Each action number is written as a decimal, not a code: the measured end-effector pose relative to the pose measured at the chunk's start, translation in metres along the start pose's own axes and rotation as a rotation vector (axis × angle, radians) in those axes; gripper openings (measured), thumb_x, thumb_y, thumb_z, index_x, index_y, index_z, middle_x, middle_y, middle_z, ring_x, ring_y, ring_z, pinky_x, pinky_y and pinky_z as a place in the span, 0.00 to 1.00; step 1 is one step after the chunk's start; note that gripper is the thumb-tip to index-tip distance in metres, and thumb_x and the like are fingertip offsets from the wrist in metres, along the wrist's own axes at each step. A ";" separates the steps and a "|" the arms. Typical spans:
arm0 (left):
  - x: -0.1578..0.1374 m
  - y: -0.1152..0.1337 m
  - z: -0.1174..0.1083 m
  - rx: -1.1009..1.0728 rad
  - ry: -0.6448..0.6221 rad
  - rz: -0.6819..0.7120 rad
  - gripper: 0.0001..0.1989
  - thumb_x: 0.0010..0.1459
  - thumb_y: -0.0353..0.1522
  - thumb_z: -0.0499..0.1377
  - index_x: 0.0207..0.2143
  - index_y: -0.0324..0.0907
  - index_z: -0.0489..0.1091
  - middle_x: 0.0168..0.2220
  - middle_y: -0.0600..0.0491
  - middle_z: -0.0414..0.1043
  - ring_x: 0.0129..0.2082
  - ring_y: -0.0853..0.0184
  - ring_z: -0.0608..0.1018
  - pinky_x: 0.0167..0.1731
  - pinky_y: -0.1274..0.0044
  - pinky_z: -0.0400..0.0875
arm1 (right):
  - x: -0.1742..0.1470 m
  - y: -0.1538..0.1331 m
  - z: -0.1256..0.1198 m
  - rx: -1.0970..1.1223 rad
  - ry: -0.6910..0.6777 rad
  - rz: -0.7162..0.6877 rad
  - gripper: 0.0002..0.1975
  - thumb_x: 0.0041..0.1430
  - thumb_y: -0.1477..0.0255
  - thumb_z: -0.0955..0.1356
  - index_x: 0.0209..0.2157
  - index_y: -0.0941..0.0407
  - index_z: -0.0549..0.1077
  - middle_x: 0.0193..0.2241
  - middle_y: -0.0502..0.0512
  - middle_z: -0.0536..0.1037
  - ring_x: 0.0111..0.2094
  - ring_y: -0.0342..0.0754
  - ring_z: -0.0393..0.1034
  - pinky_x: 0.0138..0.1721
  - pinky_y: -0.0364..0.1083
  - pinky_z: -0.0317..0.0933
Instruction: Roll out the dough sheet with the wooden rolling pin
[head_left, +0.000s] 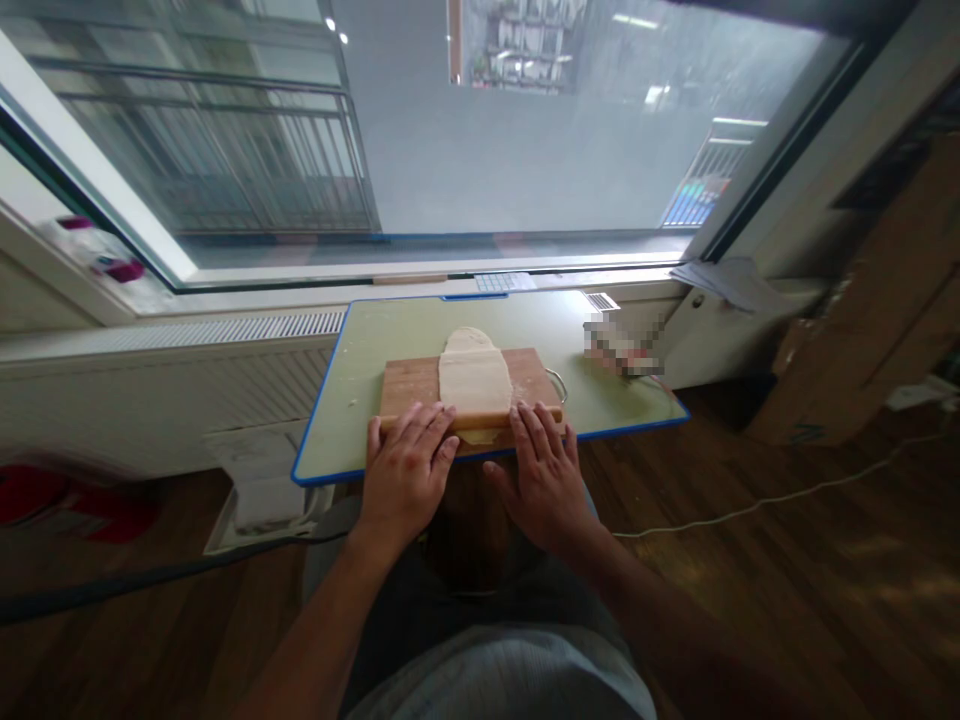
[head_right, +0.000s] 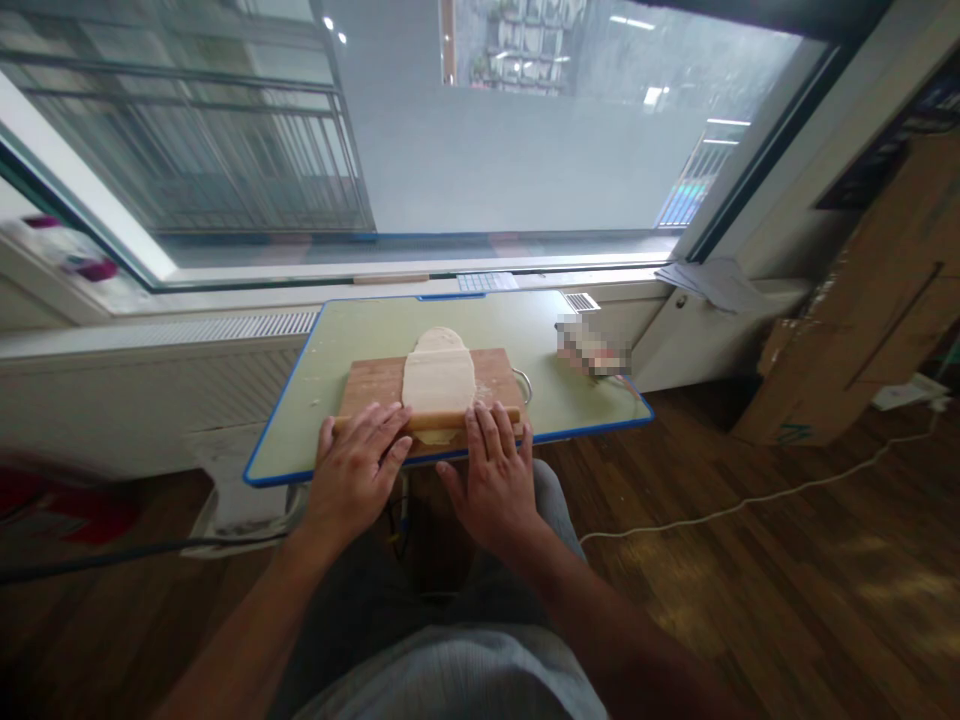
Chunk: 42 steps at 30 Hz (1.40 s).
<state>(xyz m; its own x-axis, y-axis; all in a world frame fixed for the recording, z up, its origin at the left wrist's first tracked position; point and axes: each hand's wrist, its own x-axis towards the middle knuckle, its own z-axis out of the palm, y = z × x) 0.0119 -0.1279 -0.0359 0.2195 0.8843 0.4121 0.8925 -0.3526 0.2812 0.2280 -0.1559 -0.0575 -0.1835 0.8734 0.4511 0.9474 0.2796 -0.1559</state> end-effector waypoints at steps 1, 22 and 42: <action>-0.001 0.000 0.001 -0.009 0.010 0.001 0.24 0.77 0.43 0.49 0.69 0.52 0.70 0.70 0.50 0.72 0.73 0.52 0.69 0.75 0.46 0.46 | -0.002 0.000 -0.001 0.008 0.003 0.002 0.37 0.77 0.54 0.62 0.76 0.61 0.58 0.75 0.68 0.62 0.78 0.64 0.48 0.75 0.69 0.39; 0.104 -0.014 0.001 0.165 -0.173 -0.233 0.25 0.71 0.44 0.52 0.65 0.50 0.73 0.72 0.44 0.68 0.70 0.47 0.69 0.68 0.49 0.63 | 0.117 0.025 0.003 -0.028 -0.303 0.217 0.34 0.78 0.55 0.57 0.76 0.56 0.60 0.76 0.60 0.62 0.78 0.64 0.49 0.75 0.73 0.42; 0.056 0.001 -0.004 0.187 -0.103 -0.173 0.26 0.74 0.42 0.46 0.67 0.52 0.74 0.74 0.47 0.66 0.73 0.50 0.67 0.71 0.47 0.59 | 0.071 0.009 -0.012 -0.048 -0.142 0.138 0.30 0.80 0.56 0.56 0.71 0.57 0.70 0.72 0.59 0.70 0.75 0.64 0.55 0.74 0.67 0.43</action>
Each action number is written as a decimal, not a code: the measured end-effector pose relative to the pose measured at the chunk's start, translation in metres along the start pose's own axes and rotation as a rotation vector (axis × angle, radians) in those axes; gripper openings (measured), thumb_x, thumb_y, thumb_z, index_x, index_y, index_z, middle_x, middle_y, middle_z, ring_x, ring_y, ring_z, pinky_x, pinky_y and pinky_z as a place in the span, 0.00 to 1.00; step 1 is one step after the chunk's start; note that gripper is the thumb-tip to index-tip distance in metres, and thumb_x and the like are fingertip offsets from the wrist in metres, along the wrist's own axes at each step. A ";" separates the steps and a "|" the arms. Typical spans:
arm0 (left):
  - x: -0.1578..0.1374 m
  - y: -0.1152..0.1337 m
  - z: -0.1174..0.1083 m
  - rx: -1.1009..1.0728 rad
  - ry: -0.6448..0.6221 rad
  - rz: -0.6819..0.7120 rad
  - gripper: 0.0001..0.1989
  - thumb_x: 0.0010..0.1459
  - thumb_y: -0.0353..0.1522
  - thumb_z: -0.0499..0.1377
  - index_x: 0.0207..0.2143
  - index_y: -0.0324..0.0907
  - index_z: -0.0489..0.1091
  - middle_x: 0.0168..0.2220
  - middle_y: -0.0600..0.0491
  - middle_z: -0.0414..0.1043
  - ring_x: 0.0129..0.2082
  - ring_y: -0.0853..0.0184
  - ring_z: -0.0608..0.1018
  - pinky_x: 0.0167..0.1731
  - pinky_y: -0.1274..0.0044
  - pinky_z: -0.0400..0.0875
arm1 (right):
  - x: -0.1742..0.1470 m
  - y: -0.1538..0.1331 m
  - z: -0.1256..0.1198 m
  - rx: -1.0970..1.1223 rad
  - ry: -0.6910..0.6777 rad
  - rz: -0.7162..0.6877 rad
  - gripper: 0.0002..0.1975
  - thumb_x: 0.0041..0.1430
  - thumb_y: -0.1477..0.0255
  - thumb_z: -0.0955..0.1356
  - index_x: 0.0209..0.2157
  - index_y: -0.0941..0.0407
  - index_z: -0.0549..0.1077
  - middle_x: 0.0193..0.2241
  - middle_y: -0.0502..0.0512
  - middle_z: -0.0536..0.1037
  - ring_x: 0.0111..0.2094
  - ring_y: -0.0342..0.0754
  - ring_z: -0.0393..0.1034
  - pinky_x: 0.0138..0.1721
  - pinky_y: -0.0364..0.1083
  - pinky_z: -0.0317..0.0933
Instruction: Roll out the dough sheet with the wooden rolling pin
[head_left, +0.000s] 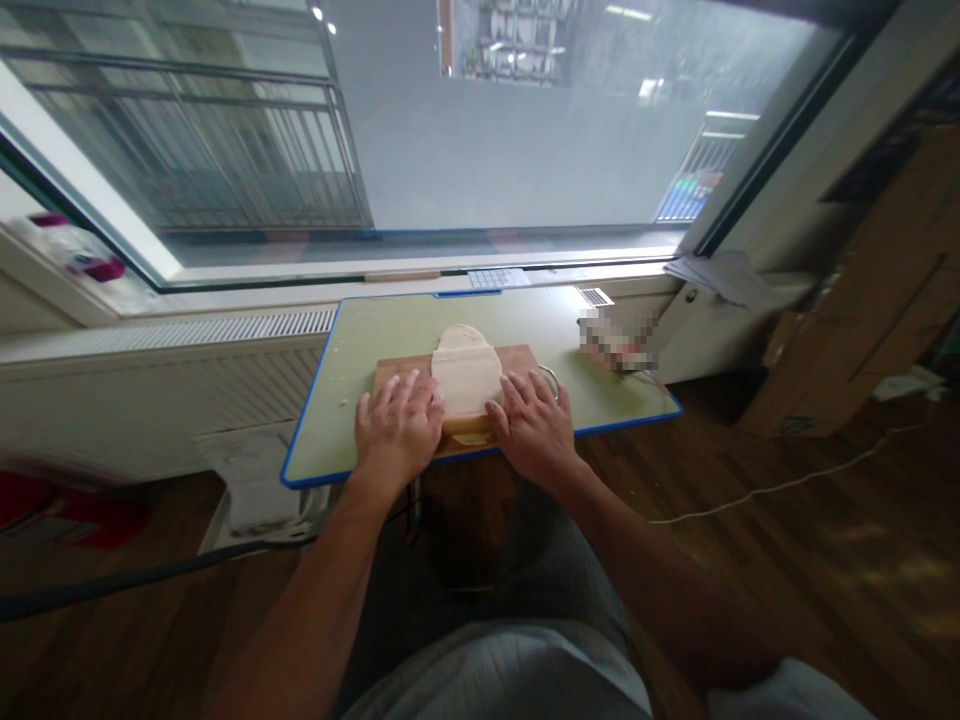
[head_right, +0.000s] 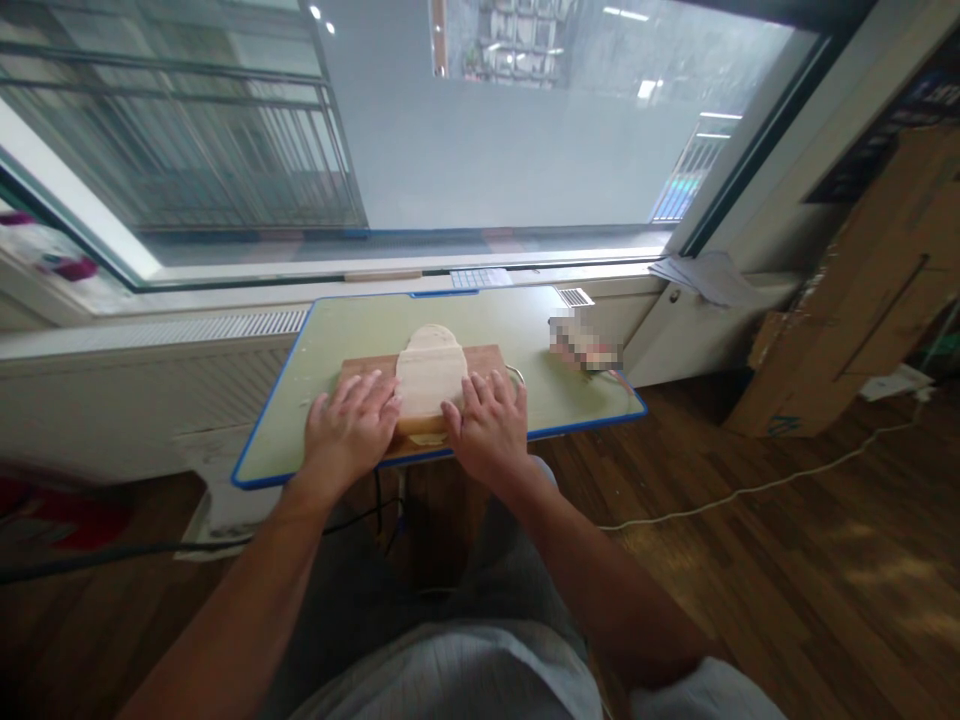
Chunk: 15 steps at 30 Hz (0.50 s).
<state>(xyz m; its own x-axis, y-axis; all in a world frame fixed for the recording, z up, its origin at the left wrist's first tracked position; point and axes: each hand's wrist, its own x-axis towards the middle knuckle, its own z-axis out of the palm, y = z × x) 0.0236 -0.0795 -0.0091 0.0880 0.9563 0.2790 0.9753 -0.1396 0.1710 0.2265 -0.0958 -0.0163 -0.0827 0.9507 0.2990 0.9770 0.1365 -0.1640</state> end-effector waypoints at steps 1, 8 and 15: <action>-0.003 0.000 0.000 -0.003 0.005 0.008 0.27 0.75 0.43 0.46 0.67 0.51 0.74 0.74 0.47 0.66 0.73 0.50 0.67 0.70 0.47 0.60 | -0.003 0.000 0.000 0.003 0.001 -0.003 0.30 0.80 0.56 0.56 0.71 0.57 0.70 0.72 0.59 0.70 0.75 0.64 0.55 0.74 0.67 0.44; -0.024 -0.003 0.001 -0.018 0.004 0.031 0.27 0.76 0.45 0.44 0.67 0.54 0.74 0.75 0.50 0.64 0.74 0.50 0.66 0.70 0.46 0.58 | -0.032 -0.003 0.001 0.037 0.024 -0.007 0.30 0.80 0.56 0.57 0.73 0.57 0.67 0.74 0.62 0.66 0.76 0.62 0.54 0.74 0.66 0.45; -0.037 -0.001 -0.004 -0.025 0.002 0.030 0.27 0.76 0.44 0.43 0.67 0.55 0.73 0.76 0.50 0.62 0.75 0.51 0.65 0.71 0.47 0.58 | -0.048 -0.001 0.006 0.057 0.057 -0.023 0.31 0.80 0.55 0.58 0.72 0.58 0.67 0.74 0.62 0.65 0.76 0.62 0.54 0.74 0.67 0.45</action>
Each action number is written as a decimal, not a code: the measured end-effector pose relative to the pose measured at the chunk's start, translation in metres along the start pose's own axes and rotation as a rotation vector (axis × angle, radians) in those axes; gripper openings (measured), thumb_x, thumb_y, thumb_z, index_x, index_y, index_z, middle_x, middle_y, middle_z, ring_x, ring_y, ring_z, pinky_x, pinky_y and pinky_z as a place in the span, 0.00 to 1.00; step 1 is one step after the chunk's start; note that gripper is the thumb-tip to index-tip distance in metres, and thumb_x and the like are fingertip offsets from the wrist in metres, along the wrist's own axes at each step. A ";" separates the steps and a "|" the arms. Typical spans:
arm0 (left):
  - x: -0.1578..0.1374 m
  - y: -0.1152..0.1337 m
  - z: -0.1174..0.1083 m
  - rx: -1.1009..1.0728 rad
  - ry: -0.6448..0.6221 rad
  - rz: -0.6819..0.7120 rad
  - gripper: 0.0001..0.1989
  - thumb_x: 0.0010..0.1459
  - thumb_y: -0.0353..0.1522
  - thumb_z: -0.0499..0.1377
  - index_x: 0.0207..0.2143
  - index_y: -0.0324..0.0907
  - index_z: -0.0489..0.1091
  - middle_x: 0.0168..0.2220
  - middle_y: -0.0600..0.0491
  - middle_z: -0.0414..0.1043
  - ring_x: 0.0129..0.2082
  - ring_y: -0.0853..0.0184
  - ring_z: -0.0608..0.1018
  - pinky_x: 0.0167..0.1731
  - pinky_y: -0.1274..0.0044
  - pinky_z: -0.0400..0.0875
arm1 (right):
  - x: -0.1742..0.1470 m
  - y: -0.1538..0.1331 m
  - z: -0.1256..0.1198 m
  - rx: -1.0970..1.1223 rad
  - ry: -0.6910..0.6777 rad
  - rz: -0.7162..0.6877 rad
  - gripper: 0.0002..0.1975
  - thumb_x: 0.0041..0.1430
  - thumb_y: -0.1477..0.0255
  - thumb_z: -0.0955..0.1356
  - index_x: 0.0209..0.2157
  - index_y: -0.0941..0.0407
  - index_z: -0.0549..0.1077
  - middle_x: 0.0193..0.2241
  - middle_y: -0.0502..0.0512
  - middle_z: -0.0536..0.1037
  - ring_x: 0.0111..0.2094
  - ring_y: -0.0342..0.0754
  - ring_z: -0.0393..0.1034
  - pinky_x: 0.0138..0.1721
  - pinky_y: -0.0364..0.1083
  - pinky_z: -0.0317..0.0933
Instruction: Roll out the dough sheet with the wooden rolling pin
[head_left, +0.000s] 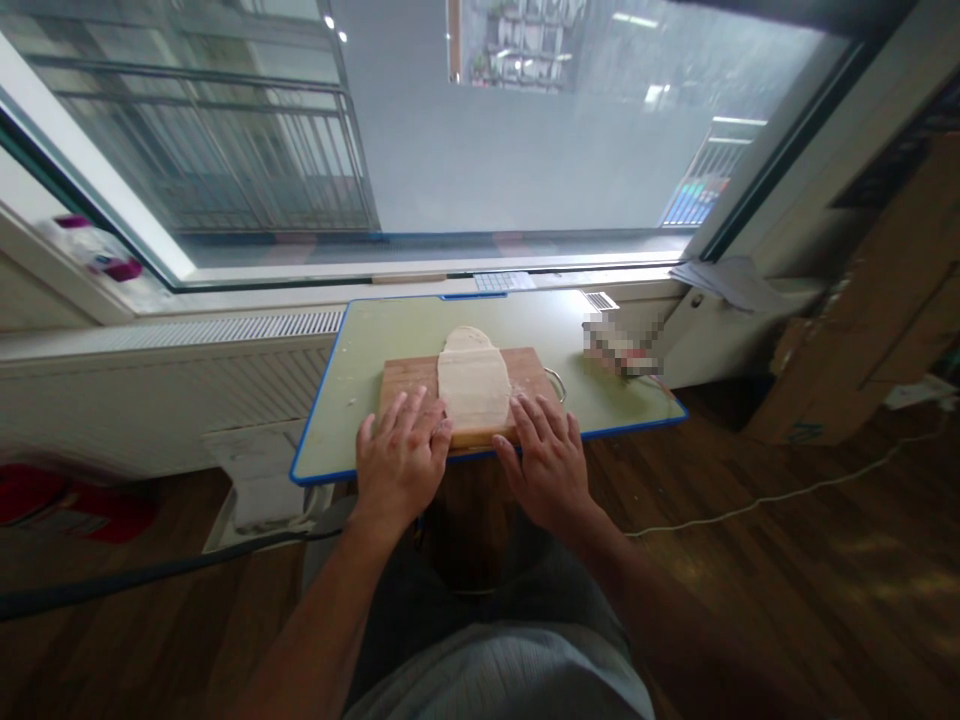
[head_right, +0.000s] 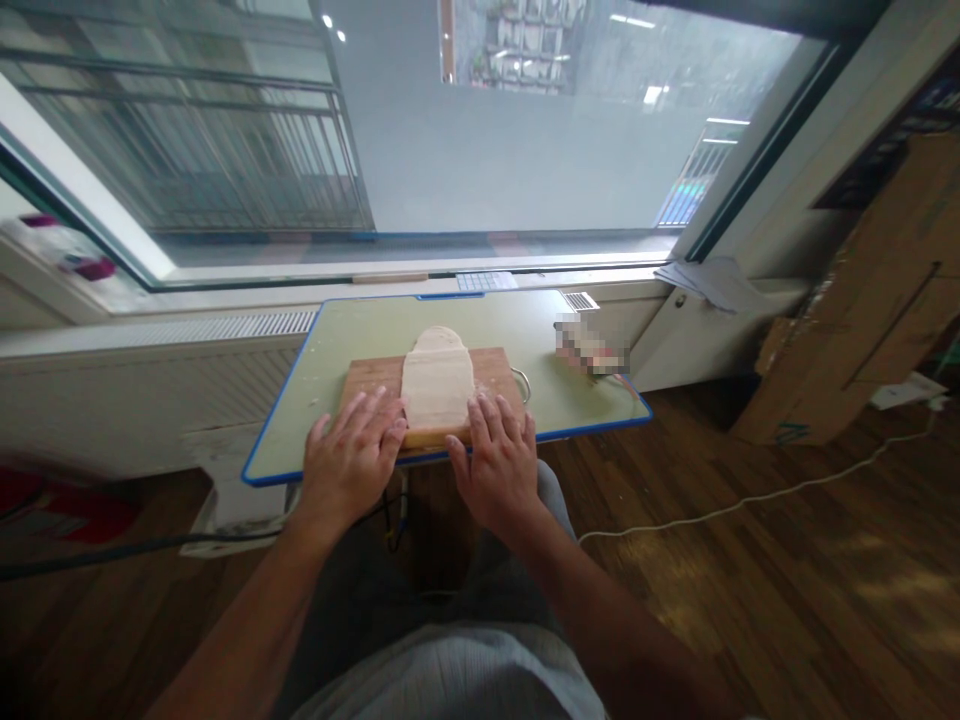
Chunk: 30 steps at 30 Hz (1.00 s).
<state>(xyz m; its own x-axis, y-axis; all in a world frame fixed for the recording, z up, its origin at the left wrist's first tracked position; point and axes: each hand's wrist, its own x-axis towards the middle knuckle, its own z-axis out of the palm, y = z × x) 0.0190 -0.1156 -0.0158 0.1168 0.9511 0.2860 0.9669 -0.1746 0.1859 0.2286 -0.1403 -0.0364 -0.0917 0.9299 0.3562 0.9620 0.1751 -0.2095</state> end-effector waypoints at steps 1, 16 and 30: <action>0.001 0.000 0.000 0.001 0.004 -0.003 0.27 0.76 0.44 0.44 0.67 0.55 0.73 0.75 0.50 0.63 0.75 0.51 0.65 0.71 0.47 0.59 | 0.001 0.000 0.000 -0.002 -0.002 0.001 0.31 0.80 0.55 0.58 0.72 0.57 0.67 0.74 0.62 0.65 0.76 0.62 0.55 0.74 0.67 0.46; 0.087 -0.011 0.011 0.020 -0.143 -0.040 0.29 0.74 0.45 0.44 0.70 0.51 0.69 0.75 0.45 0.63 0.73 0.49 0.66 0.69 0.50 0.62 | 0.095 0.010 0.007 -0.067 -0.182 0.073 0.32 0.79 0.52 0.56 0.74 0.53 0.66 0.75 0.58 0.65 0.77 0.65 0.51 0.74 0.72 0.45; 0.151 -0.009 0.018 0.068 0.052 -0.095 0.25 0.73 0.38 0.44 0.53 0.40 0.79 0.58 0.37 0.78 0.59 0.48 0.76 0.59 0.53 0.68 | 0.168 0.016 0.018 -0.003 -0.256 0.128 0.32 0.75 0.52 0.58 0.69 0.55 0.70 0.71 0.65 0.70 0.70 0.67 0.60 0.69 0.71 0.53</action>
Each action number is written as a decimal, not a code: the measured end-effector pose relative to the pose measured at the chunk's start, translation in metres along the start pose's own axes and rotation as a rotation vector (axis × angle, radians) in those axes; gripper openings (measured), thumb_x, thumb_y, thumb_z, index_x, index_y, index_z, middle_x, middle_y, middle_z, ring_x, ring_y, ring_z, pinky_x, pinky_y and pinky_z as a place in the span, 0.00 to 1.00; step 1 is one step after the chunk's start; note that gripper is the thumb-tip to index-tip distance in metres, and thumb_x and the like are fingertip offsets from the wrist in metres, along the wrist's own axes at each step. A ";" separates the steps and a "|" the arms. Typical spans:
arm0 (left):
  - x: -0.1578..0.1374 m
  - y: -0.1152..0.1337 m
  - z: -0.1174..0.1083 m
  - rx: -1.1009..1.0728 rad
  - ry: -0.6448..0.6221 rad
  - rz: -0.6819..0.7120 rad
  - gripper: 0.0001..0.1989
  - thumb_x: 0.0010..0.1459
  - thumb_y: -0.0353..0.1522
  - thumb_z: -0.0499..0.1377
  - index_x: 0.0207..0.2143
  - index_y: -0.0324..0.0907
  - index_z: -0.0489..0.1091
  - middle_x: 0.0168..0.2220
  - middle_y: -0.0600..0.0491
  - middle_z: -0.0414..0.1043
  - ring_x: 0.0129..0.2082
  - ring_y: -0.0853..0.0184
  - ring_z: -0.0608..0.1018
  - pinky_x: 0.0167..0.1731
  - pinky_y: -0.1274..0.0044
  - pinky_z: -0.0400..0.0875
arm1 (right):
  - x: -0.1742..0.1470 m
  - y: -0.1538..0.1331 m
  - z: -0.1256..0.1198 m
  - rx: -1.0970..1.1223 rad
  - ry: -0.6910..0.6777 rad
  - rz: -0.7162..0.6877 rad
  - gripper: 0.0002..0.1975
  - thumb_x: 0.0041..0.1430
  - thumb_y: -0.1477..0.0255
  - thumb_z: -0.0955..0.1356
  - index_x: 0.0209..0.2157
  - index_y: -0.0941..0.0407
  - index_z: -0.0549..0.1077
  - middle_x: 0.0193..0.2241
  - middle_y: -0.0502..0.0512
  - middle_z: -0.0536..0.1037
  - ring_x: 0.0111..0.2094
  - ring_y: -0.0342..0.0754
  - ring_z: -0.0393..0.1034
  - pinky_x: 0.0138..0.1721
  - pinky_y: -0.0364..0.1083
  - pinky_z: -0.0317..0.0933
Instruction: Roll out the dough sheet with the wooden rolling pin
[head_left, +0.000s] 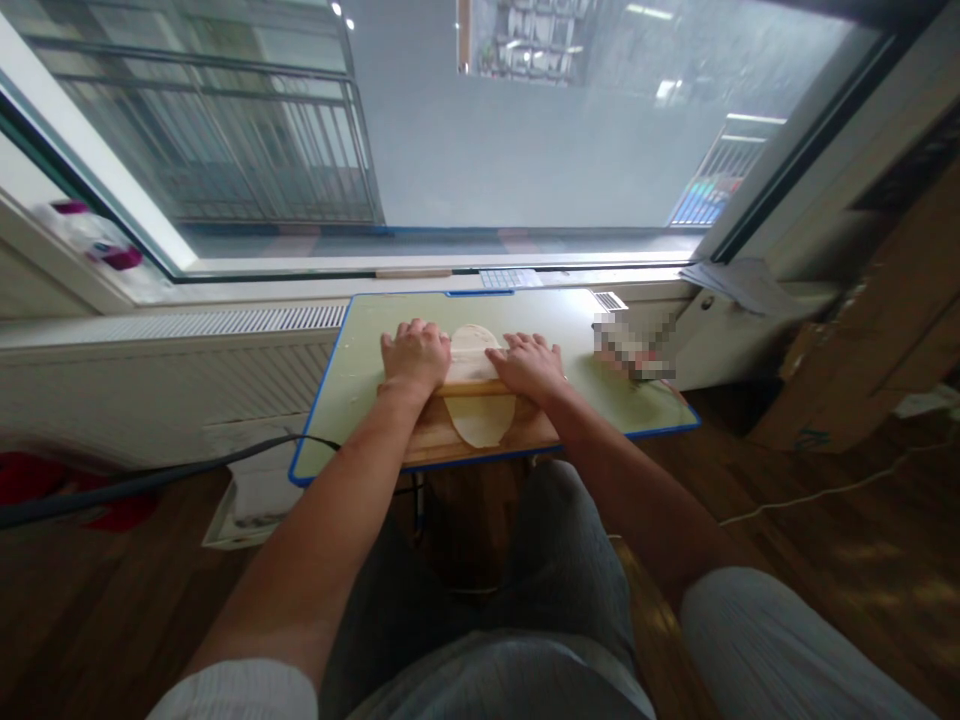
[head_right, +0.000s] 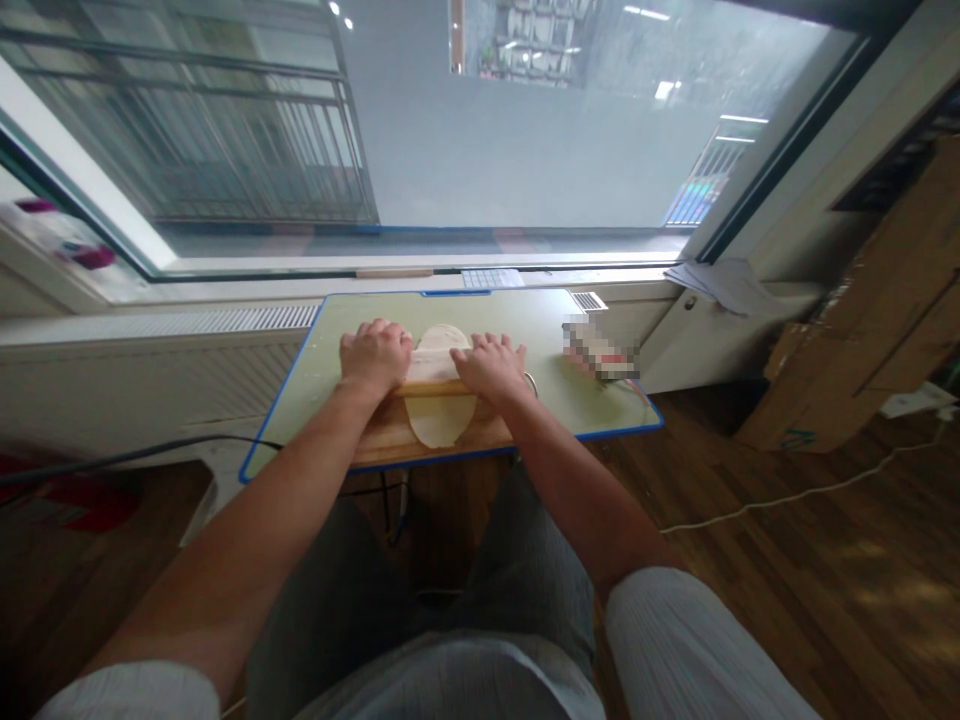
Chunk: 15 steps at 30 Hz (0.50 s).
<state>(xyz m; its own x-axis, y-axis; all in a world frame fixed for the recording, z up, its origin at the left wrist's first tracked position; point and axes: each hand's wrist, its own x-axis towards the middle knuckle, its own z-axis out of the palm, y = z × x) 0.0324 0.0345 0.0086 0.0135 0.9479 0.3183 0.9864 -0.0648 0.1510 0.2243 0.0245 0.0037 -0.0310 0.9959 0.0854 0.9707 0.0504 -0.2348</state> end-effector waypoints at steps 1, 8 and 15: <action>0.002 0.000 0.001 0.003 -0.003 -0.006 0.24 0.73 0.37 0.44 0.53 0.40 0.79 0.58 0.37 0.78 0.59 0.48 0.76 0.59 0.53 0.68 | 0.002 0.000 0.000 -0.001 -0.004 0.005 0.32 0.75 0.53 0.58 0.69 0.55 0.70 0.71 0.65 0.70 0.70 0.67 0.60 0.69 0.71 0.53; -0.010 -0.005 0.001 -0.008 -0.181 0.018 0.24 0.74 0.41 0.46 0.56 0.45 0.78 0.62 0.41 0.76 0.61 0.49 0.76 0.57 0.58 0.72 | -0.020 0.000 0.000 -0.033 0.025 -0.036 0.32 0.77 0.51 0.56 0.71 0.51 0.68 0.73 0.61 0.68 0.73 0.66 0.56 0.71 0.70 0.51; -0.042 -0.004 -0.009 -0.008 -0.116 0.020 0.25 0.76 0.42 0.44 0.56 0.47 0.78 0.61 0.44 0.77 0.59 0.51 0.77 0.58 0.58 0.70 | -0.072 0.002 0.016 -0.103 0.177 -0.103 0.33 0.79 0.49 0.53 0.73 0.50 0.67 0.75 0.57 0.64 0.77 0.65 0.49 0.75 0.73 0.39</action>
<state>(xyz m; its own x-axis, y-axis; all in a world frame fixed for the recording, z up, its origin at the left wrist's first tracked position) 0.0270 -0.0078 0.0029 0.0526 0.9760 0.2113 0.9844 -0.0862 0.1533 0.2243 -0.0461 -0.0185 -0.0980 0.9566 0.2744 0.9841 0.1342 -0.1164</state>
